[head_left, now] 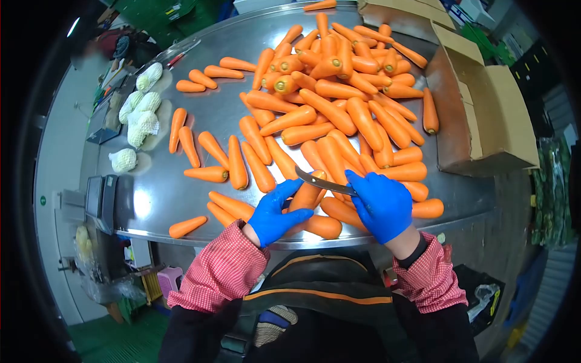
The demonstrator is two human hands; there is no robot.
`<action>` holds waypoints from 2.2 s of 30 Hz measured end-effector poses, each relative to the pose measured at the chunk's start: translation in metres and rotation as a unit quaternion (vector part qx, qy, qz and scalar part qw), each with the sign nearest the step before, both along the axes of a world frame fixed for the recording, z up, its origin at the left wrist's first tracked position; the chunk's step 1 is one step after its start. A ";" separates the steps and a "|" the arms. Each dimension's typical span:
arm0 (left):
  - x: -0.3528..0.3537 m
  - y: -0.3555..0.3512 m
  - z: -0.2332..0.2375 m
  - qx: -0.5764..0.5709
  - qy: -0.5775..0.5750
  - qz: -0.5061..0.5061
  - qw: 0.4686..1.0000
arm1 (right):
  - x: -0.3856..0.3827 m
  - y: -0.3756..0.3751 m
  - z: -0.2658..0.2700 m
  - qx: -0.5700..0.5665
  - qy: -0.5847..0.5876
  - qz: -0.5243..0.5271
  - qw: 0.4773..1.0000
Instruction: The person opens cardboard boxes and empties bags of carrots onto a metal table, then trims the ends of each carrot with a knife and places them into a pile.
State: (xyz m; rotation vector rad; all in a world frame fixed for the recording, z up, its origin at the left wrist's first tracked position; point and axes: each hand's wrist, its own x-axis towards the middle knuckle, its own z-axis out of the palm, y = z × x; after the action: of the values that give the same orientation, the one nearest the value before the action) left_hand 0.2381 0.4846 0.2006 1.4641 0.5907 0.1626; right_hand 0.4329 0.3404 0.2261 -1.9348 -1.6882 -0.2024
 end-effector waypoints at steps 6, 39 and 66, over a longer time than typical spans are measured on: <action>0.014 -0.012 0.010 -0.021 -0.017 -0.022 0.999 | 0.007 -0.005 -0.005 0.013 -0.063 -0.022 0.998; -0.065 0.035 -0.020 -0.576 -0.258 0.295 0.717 | -0.102 0.067 -0.025 0.039 -0.034 -0.003 0.999; -0.222 0.257 -0.069 0.491 0.283 0.191 0.802 | -0.150 0.106 -0.077 -0.111 0.160 -0.176 0.965</action>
State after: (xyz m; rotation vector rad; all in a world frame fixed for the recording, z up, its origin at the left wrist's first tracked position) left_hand 0.0162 0.7419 0.1313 2.4166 1.4383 0.3938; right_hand 0.2833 0.4463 0.1494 -2.2823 -1.1920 0.1695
